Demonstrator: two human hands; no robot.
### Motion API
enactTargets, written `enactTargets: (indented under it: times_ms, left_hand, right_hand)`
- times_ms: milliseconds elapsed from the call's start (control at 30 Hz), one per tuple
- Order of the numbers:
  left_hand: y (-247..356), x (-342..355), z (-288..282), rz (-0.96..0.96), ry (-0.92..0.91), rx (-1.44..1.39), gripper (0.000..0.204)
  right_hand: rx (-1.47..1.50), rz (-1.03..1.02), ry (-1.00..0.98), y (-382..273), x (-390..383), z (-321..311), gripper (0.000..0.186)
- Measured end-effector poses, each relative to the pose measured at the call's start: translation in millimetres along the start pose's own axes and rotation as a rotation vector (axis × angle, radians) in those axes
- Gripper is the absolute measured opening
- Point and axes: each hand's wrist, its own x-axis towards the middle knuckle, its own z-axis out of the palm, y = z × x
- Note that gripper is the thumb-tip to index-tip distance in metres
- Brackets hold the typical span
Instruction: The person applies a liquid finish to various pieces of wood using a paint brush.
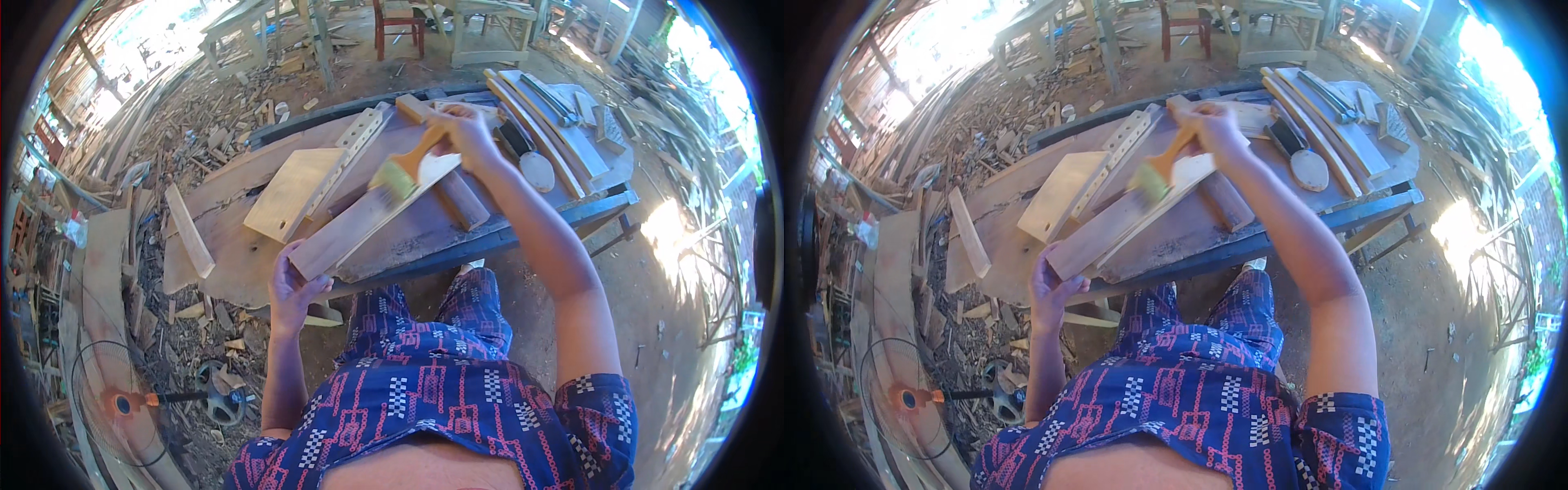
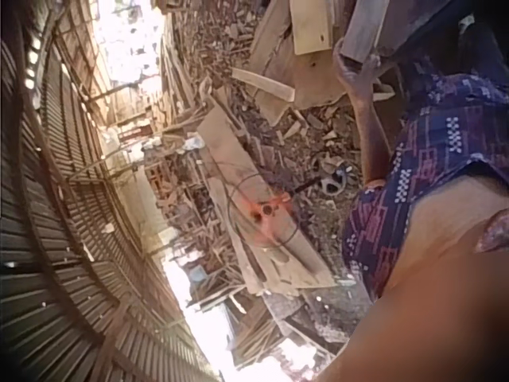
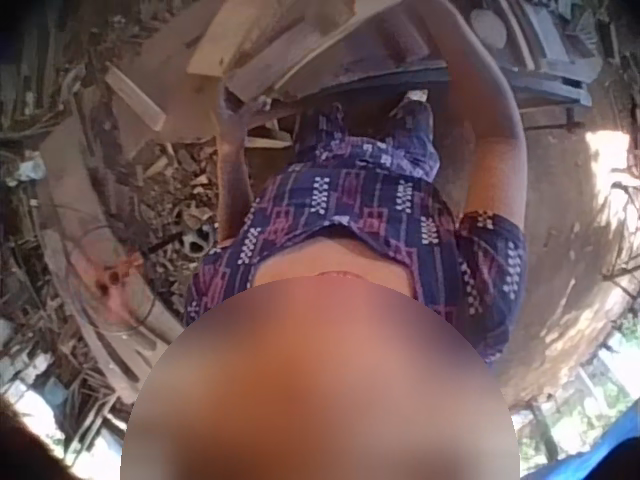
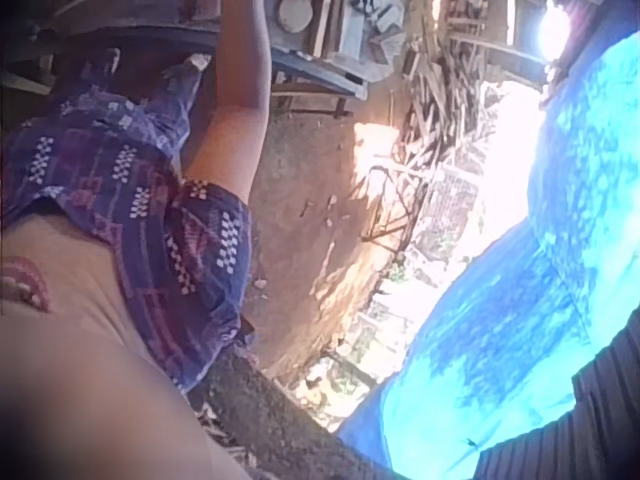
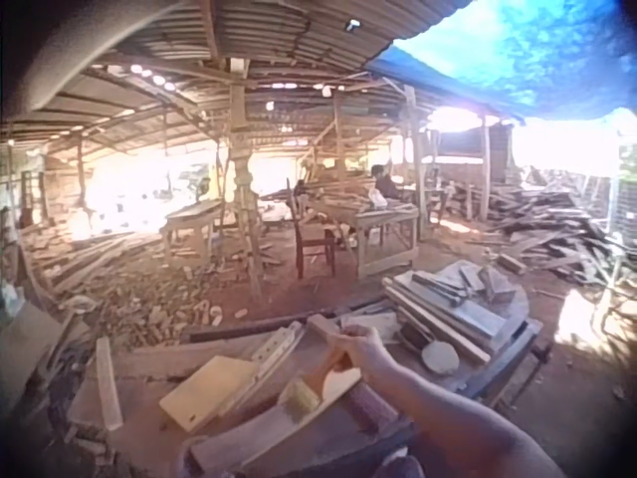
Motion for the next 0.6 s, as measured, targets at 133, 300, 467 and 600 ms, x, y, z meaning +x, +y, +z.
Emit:
enactTargets:
  times_ms: [133,300,467,600]
  left_hand:
    - [4,-2,8,-0.006,0.012,0.000,0.058]
    - [2,-2,11,-0.025,-0.002,0.003,0.058]
    - [2,-3,5,-0.029,0.032,-0.011,0.059]
    - [-2,-1,3,-0.025,0.027,0.007,0.059]
  right_hand:
    - [-0.103,-0.098,0.269,4,40,-79,0.019]
    - [-0.682,-0.290,0.534,8,76,-142,0.024]
    - [-0.983,-0.510,0.528,3,48,-92,0.021]
    - [-1.141,-0.835,0.253,13,19,-54,0.016]
